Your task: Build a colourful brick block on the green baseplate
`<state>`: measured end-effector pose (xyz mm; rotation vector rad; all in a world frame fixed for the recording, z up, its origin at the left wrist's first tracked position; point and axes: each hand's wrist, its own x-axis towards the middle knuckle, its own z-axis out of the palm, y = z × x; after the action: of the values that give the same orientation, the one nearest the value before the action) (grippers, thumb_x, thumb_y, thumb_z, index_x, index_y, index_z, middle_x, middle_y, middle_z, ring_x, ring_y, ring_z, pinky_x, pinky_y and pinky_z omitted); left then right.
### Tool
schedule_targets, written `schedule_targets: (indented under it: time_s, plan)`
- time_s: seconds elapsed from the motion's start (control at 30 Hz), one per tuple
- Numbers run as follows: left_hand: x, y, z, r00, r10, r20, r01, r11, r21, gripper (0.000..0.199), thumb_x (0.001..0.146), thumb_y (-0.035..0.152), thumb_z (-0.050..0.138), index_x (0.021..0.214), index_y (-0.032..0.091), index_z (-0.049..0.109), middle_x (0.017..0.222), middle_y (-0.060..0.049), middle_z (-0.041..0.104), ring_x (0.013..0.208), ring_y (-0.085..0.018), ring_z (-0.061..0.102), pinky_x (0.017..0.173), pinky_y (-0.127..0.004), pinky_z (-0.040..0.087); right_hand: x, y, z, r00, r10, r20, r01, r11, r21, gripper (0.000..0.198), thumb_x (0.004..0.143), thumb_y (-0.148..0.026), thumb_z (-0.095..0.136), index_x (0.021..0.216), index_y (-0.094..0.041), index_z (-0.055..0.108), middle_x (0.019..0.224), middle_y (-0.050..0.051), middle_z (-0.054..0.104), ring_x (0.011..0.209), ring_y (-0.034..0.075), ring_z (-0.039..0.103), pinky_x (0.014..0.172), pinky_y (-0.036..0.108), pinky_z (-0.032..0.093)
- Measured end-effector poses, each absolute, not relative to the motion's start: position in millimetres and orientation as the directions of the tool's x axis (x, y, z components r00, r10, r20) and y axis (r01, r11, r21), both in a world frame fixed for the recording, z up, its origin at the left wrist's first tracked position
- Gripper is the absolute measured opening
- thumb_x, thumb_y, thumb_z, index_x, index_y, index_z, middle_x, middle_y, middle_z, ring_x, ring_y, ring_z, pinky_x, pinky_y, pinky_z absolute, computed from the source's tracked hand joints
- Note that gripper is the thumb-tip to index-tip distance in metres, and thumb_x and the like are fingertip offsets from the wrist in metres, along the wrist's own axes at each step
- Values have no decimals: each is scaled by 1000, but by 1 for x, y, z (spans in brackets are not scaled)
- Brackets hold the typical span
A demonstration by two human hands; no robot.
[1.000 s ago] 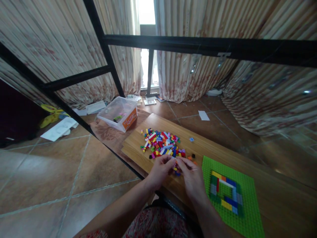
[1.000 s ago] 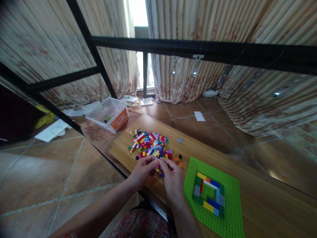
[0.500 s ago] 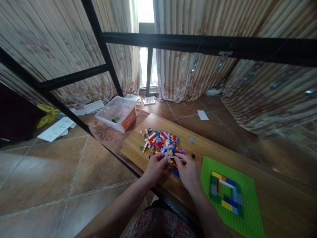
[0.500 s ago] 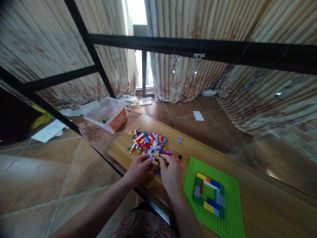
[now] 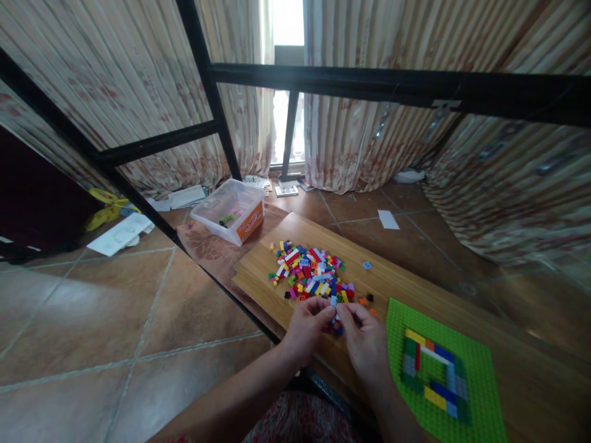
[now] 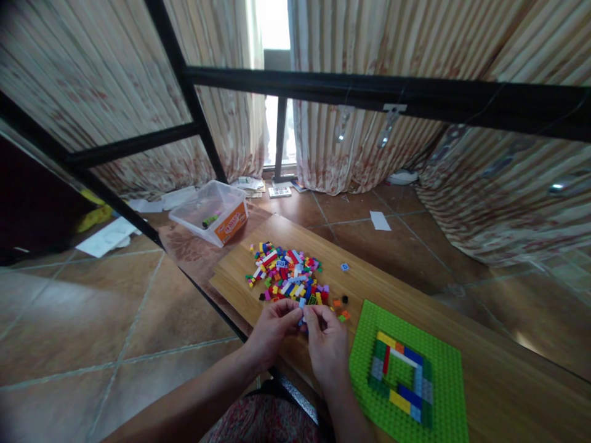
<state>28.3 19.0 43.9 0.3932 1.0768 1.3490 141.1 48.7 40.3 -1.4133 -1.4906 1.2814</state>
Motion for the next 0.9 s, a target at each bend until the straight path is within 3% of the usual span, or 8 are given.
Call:
schedule_targets:
  time_s: [0.27,0.4,0.5,0.6,0.73,0.9]
  plan:
    - [25,11,38,-23,901,-434,-590,338,734,34,67,40,77,77,12,62,64,-2,65,54,-9,57,51,-18,41,142,45,37,-126,960,-249,142,-231,-963,41,74,-56,62,82,-16,67,61,0,61,50,14,51,45,24,37]
    - [21,20,35,-120,903,-412,-499,304,811,25,72,36,71,78,14,61,66,0,64,56,-10,58,55,-20,43,140,55,35,-121,982,-147,314,-102,-944,43,80,-56,52,84,-17,68,67,4,66,58,18,58,54,28,43]
    - [13,31,29,-239,914,-327,-312,247,917,12,74,26,65,77,15,61,65,2,62,59,-11,57,57,-21,43,138,67,33,-142,990,-6,525,70,-848,38,85,-49,47,87,-18,68,80,7,70,73,21,62,69,32,45]
    - [0,38,20,-298,941,-158,17,171,985,7,77,19,58,80,16,64,71,1,64,65,-13,58,63,-23,45,136,76,33,-218,972,87,645,210,-735,31,86,-40,45,86,-18,68,86,8,69,80,22,62,75,34,44]
    - [-13,40,16,-310,951,11,378,112,919,14,80,18,56,88,18,67,80,-1,67,74,-15,60,70,-26,46,134,80,33,-258,955,148,689,289,-665,26,84,-33,47,88,-18,67,91,9,67,87,23,60,79,35,43]
    - [-21,41,22,-269,955,121,606,70,792,17,80,14,57,92,19,68,87,-3,68,79,-17,62,74,-28,47,148,76,34,-217,956,200,663,294,-689,24,85,-33,49,90,-18,67,91,7,66,79,19,60,75,33,45]
